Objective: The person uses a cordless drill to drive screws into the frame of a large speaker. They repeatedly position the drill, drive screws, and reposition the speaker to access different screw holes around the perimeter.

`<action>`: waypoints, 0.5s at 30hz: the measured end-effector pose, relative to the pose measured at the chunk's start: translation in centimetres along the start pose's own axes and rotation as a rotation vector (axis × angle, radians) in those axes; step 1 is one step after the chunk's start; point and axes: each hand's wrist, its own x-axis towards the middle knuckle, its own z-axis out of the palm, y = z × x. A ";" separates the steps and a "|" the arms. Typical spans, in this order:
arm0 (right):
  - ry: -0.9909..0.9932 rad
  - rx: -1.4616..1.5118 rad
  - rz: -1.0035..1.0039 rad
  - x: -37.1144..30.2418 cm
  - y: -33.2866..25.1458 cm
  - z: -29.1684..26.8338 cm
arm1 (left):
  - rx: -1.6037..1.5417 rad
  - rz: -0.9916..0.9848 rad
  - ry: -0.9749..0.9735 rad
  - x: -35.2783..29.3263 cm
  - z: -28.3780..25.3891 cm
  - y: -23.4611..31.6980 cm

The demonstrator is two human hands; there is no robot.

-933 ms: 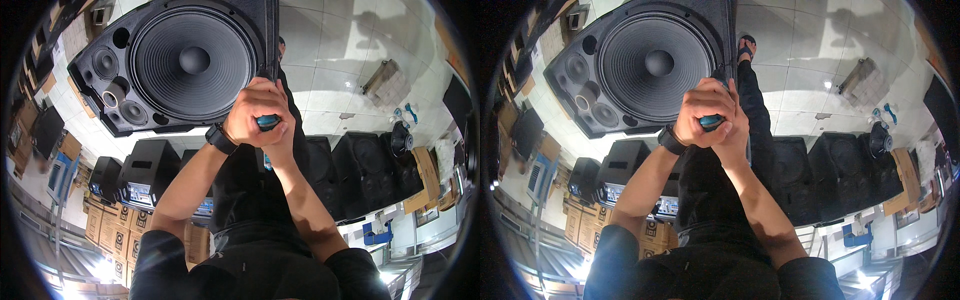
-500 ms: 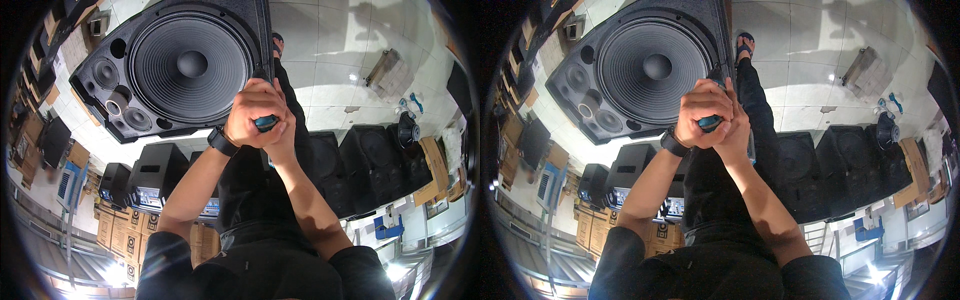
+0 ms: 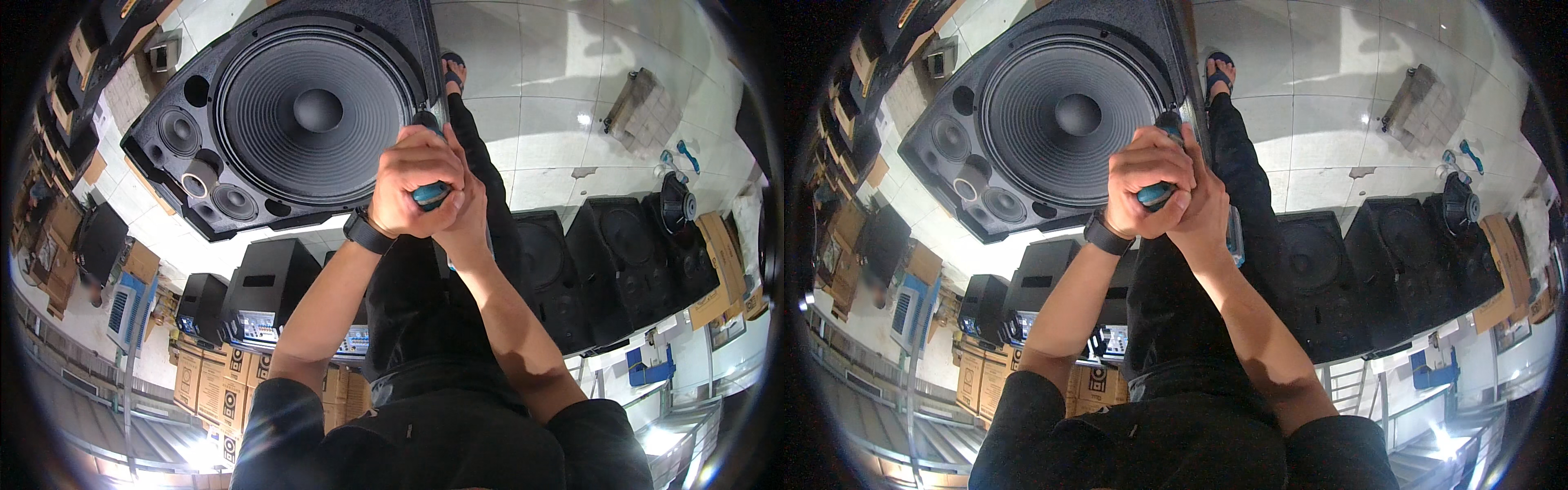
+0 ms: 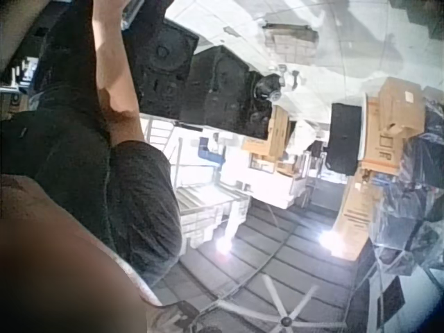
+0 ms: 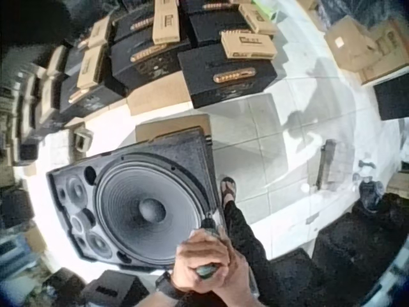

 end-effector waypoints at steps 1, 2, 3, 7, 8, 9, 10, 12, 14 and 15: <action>-0.002 0.016 -0.008 0.0 0.1 0.0 | 0.003 0.004 0.000 0.0 0.0 0.0; 0.004 0.015 -0.015 0.0 0.3 0.0 | 0.008 0.009 0.000 -0.1 0.1 0.1; 0.010 0.014 -0.020 0.0 0.5 0.1 | 0.005 0.020 0.011 -0.1 0.1 0.1; 0.023 -0.005 -0.082 -0.1 1.1 0.0 | 0.013 0.026 0.019 -0.3 0.7 0.0; 0.015 -0.002 -0.087 -0.1 1.2 -0.1 | 0.021 0.032 0.023 -0.3 0.9 0.0; -0.006 0.016 -0.065 -0.2 1.1 -0.3 | 0.027 0.036 0.025 -0.4 0.9 0.0; -0.025 0.053 -0.038 -0.3 1.0 -0.5 | 0.023 0.028 0.022 -0.5 1.0 0.0; -0.041 0.037 -0.022 -0.4 0.9 -0.7 | 0.014 0.012 0.025 -0.5 0.9 -0.1; -0.055 0.083 0.020 -0.3 0.8 -0.6 | 0.012 0.006 0.027 -0.5 0.8 -0.1; -0.062 0.125 0.059 -0.3 0.7 -0.6 | 0.006 0.005 0.031 -0.5 0.8 -0.1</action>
